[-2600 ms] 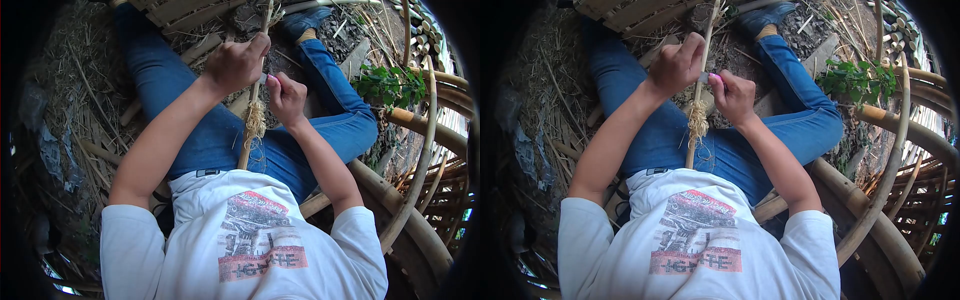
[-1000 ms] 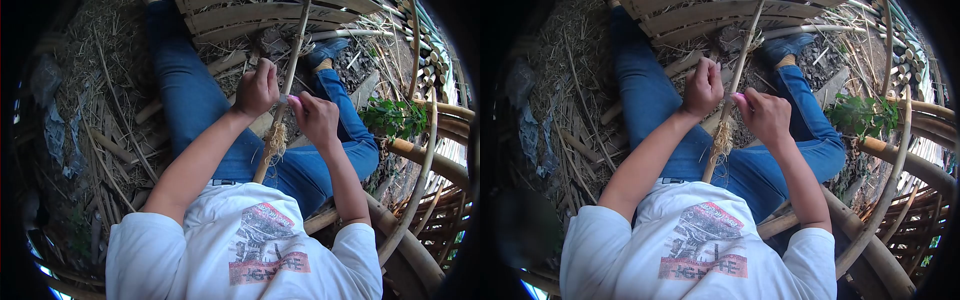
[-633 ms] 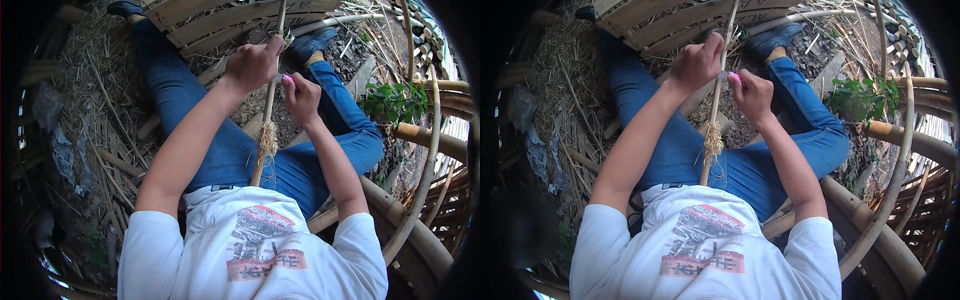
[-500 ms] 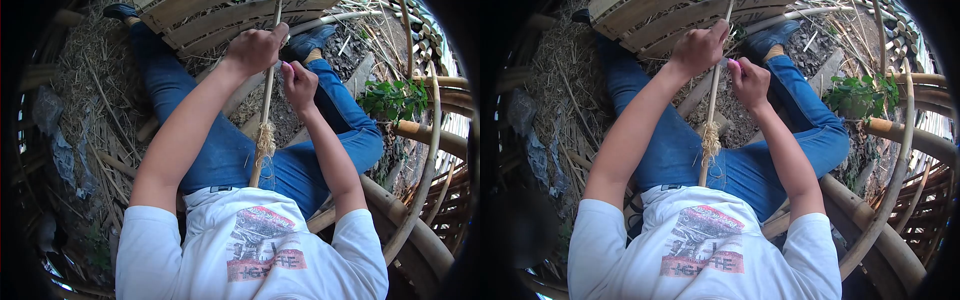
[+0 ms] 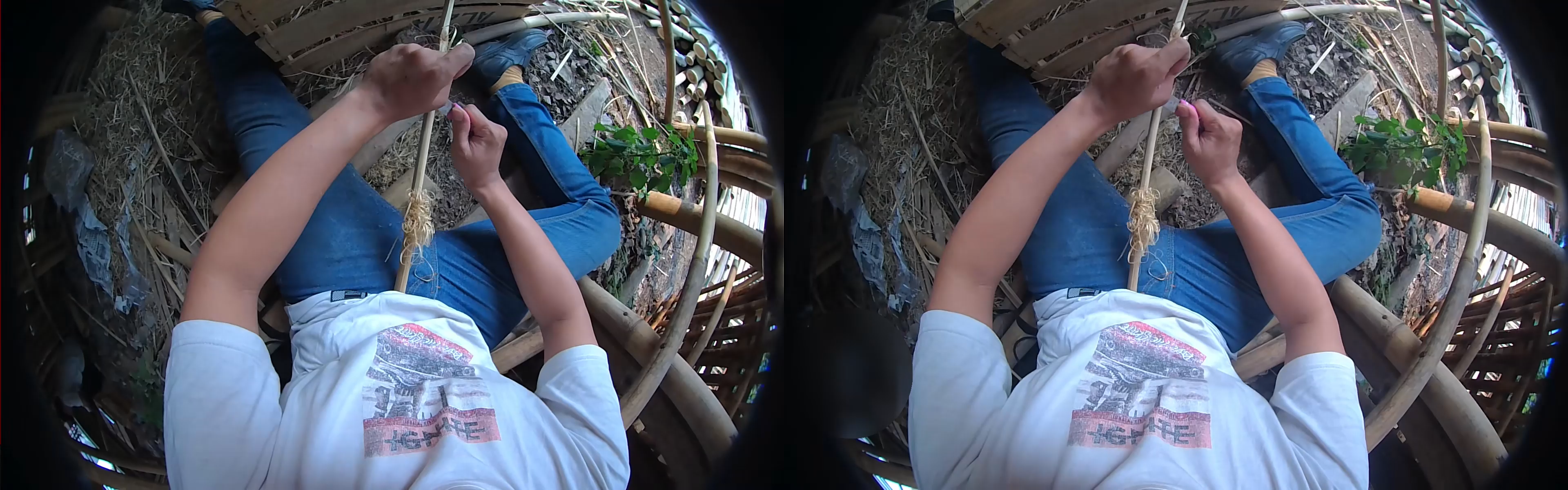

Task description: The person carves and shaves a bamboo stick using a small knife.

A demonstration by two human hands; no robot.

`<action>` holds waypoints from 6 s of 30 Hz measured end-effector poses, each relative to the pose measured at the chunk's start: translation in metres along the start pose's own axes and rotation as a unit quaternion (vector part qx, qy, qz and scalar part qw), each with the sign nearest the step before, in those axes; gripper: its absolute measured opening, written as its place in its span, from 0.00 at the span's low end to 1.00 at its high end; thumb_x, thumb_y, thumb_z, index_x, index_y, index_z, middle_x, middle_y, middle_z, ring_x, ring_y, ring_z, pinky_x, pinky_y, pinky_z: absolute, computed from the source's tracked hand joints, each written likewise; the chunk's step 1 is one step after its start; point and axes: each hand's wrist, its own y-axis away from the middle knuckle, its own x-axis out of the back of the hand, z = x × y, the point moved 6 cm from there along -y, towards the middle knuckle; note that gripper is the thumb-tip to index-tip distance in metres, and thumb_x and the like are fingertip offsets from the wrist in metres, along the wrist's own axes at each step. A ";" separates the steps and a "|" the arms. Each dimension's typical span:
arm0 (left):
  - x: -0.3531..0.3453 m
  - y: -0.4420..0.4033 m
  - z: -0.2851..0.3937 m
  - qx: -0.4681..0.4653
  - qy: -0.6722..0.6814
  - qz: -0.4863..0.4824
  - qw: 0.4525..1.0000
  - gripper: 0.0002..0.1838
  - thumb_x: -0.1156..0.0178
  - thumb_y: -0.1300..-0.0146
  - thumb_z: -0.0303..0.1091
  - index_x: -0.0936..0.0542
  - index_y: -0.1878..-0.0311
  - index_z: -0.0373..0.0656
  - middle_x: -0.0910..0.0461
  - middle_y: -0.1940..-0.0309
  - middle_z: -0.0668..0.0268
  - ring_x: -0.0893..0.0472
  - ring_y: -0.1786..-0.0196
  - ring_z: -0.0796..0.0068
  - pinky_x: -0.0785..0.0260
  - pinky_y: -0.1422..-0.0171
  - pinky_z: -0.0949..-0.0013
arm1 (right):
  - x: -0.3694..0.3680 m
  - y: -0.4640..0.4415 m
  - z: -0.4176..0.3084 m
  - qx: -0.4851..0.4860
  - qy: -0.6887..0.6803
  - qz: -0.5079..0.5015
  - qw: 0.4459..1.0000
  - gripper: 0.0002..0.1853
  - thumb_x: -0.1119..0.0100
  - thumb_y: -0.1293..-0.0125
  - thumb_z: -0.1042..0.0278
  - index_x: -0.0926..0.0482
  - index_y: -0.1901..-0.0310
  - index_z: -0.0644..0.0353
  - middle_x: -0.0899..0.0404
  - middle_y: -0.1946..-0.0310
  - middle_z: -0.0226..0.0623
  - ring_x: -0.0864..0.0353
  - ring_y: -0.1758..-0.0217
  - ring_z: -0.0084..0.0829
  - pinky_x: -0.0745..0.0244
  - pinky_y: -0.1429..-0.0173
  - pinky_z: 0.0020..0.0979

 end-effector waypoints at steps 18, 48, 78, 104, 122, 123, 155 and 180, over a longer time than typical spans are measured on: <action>0.028 0.050 -0.004 0.176 0.152 0.189 0.954 0.08 0.39 0.27 0.26 0.29 0.62 0.42 0.28 0.85 0.62 0.23 0.84 0.70 0.38 0.78 0.67 | 0.023 -0.026 -0.060 0.111 0.222 -0.139 0.959 0.20 0.32 0.31 0.48 0.21 0.75 0.54 0.24 0.86 0.34 0.21 0.83 0.41 0.29 0.77 0.39; -0.014 0.054 -0.023 0.301 0.190 0.275 0.893 0.11 0.38 0.28 0.27 0.30 0.67 0.42 0.35 0.89 0.71 0.34 0.85 0.83 0.47 0.79 0.68 | 0.022 -0.069 -0.055 0.200 0.325 -0.233 0.894 0.22 0.39 0.28 0.41 0.12 0.69 0.49 0.22 0.85 0.37 0.17 0.80 0.43 0.24 0.75 0.43; 0.006 0.060 -0.001 0.256 0.162 0.174 0.937 0.06 0.41 0.34 0.21 0.28 0.62 0.41 0.22 0.80 0.54 0.15 0.73 0.48 0.29 0.73 0.52 | 0.032 -0.025 -0.068 0.150 0.300 -0.153 0.930 0.22 0.36 0.29 0.44 0.22 0.75 0.50 0.23 0.86 0.33 0.20 0.83 0.39 0.30 0.79 0.38; -0.014 0.044 -0.023 0.246 0.177 0.229 0.925 0.10 0.38 0.31 0.25 0.28 0.67 0.41 0.29 0.85 0.65 0.22 0.83 0.70 0.36 0.77 0.65 | 0.028 -0.057 -0.049 0.205 0.323 -0.169 0.909 0.22 0.38 0.28 0.44 0.22 0.75 0.49 0.26 0.88 0.33 0.22 0.85 0.39 0.31 0.80 0.39; -0.008 0.044 -0.025 0.263 0.179 0.229 0.920 0.09 0.38 0.31 0.25 0.29 0.67 0.41 0.28 0.85 0.64 0.21 0.82 0.66 0.35 0.76 0.63 | 0.026 -0.057 -0.053 0.189 0.317 -0.163 0.915 0.22 0.36 0.29 0.43 0.21 0.76 0.50 0.24 0.87 0.34 0.21 0.83 0.41 0.31 0.78 0.40; -0.010 0.041 -0.029 0.263 0.169 0.231 0.921 0.09 0.38 0.31 0.26 0.29 0.67 0.41 0.28 0.85 0.63 0.20 0.82 0.66 0.35 0.76 0.63 | 0.025 -0.064 -0.050 0.196 0.329 -0.164 0.909 0.22 0.36 0.29 0.43 0.21 0.76 0.49 0.24 0.87 0.35 0.21 0.83 0.41 0.30 0.78 0.41; -0.004 0.055 -0.009 0.191 0.098 0.239 0.947 0.09 0.38 0.33 0.22 0.28 0.66 0.42 0.27 0.83 0.60 0.17 0.78 0.55 0.32 0.76 0.59 | 0.025 -0.045 -0.053 0.212 0.303 -0.165 0.914 0.23 0.36 0.28 0.46 0.25 0.76 0.52 0.24 0.86 0.34 0.22 0.84 0.40 0.33 0.80 0.39; -0.011 0.019 -0.046 0.209 0.085 0.227 0.947 0.05 0.41 0.32 0.23 0.27 0.63 0.42 0.23 0.81 0.55 0.16 0.74 0.49 0.29 0.73 0.52 | 0.020 -0.086 -0.032 0.208 0.298 -0.118 0.924 0.22 0.37 0.29 0.43 0.20 0.74 0.50 0.23 0.86 0.35 0.20 0.81 0.43 0.28 0.76 0.42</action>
